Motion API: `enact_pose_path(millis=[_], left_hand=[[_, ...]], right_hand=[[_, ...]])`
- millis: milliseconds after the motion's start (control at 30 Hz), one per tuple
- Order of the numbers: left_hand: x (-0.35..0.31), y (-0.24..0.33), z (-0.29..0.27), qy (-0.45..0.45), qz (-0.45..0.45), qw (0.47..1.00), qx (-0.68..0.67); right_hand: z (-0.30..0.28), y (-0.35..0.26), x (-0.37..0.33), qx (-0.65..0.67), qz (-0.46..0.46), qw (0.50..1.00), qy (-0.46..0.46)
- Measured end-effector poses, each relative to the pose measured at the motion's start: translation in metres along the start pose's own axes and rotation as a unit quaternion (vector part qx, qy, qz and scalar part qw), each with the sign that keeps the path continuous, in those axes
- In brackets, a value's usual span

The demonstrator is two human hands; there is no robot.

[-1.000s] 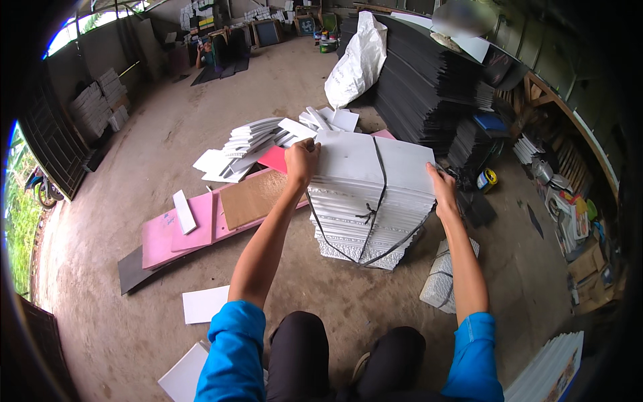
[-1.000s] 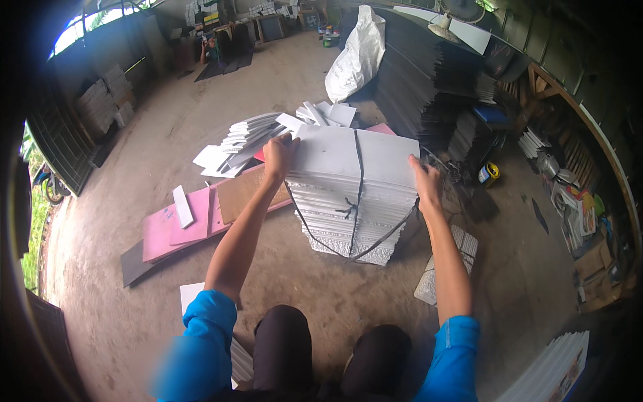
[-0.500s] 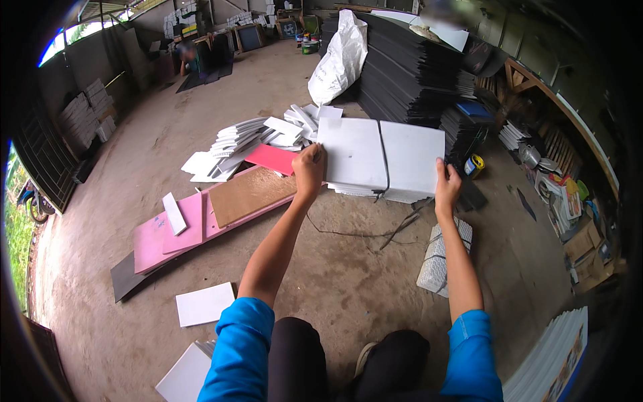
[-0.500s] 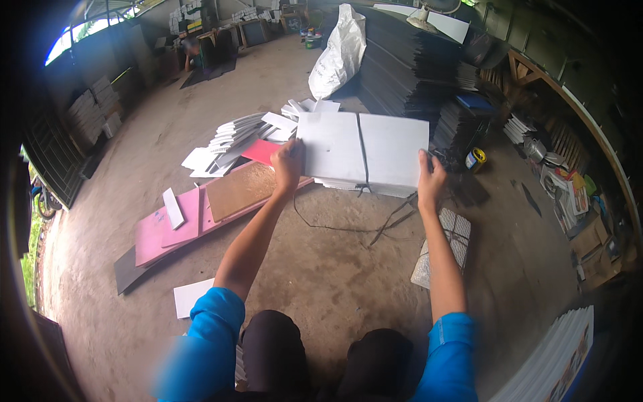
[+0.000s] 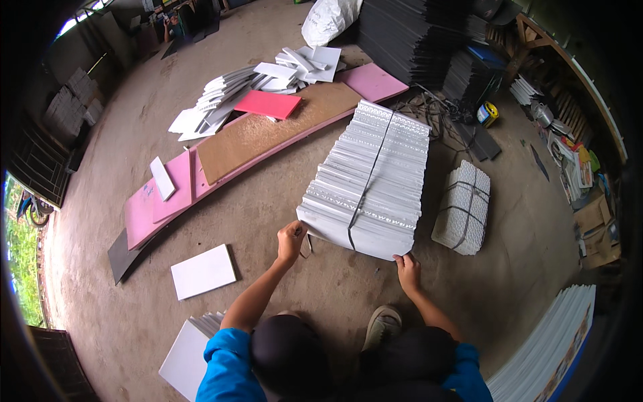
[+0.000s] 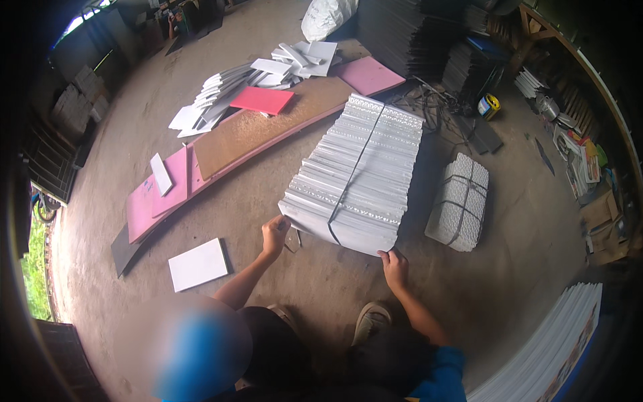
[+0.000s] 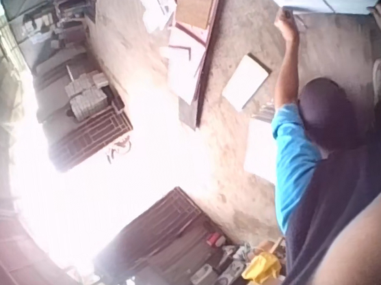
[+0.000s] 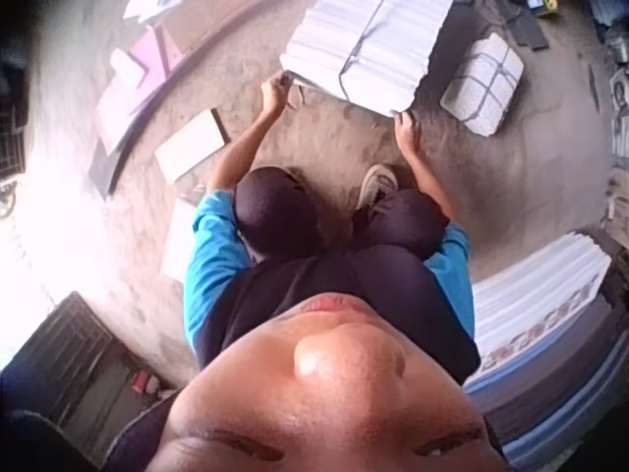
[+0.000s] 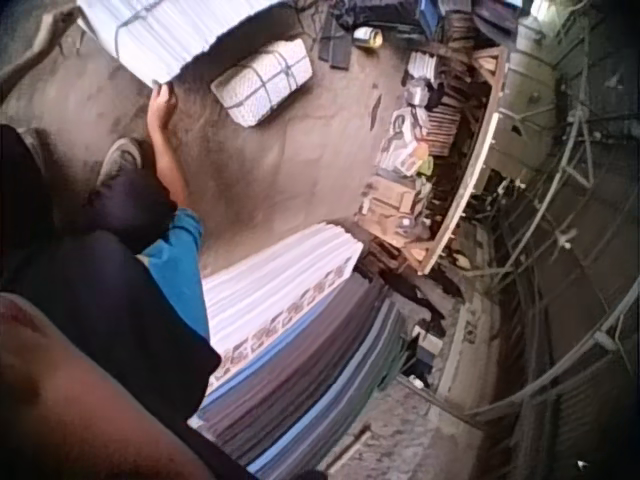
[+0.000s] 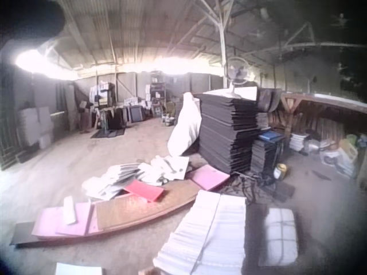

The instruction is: The person stacks white rectangular boards on the floor, aligns them, and then uses a black strap to bundle the stack. The person ties the strap and uses pliers to cut the excess.

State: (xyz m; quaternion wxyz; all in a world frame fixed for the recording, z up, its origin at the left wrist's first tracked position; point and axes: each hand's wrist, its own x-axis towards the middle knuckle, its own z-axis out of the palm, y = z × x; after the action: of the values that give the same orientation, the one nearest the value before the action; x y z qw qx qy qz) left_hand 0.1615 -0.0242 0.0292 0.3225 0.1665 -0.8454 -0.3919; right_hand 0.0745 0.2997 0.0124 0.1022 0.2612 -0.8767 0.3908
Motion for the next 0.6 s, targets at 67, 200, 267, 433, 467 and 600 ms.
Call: enact_pose_path(millis=[67, 200, 267, 433, 467, 600], left_hand=[[-0.024, -0.02, -0.001, -0.069, -0.022, 0.997, 0.039], [-0.034, -0.033, -0.003, -0.129, -0.086, 0.977, 0.148], [-0.042, -0.036, -0.003, -0.13, -0.105, 0.975, 0.144], [-0.046, -0.006, 0.02, -0.226, -0.186, 0.946, 0.141], [-0.046, -0.011, 0.016, -0.222, -0.182, 0.947, 0.145], [-0.028, -0.04, 0.012, -0.17, -0.128, 0.964, 0.157]], right_hand=[[0.019, 0.018, -0.031, -0.075, 0.084, 0.986, -0.121], [0.042, 0.025, -0.049, -0.169, 0.108, 0.966, -0.162], [0.046, 0.009, -0.047, -0.104, 0.127, 0.974, -0.155], [0.052, 0.015, -0.052, -0.06, 0.252, 0.952, -0.164], [0.06, 0.004, -0.045, -0.029, 0.263, 0.953, -0.149], [0.075, -0.015, -0.024, 0.016, 0.403, 0.889, -0.217]])
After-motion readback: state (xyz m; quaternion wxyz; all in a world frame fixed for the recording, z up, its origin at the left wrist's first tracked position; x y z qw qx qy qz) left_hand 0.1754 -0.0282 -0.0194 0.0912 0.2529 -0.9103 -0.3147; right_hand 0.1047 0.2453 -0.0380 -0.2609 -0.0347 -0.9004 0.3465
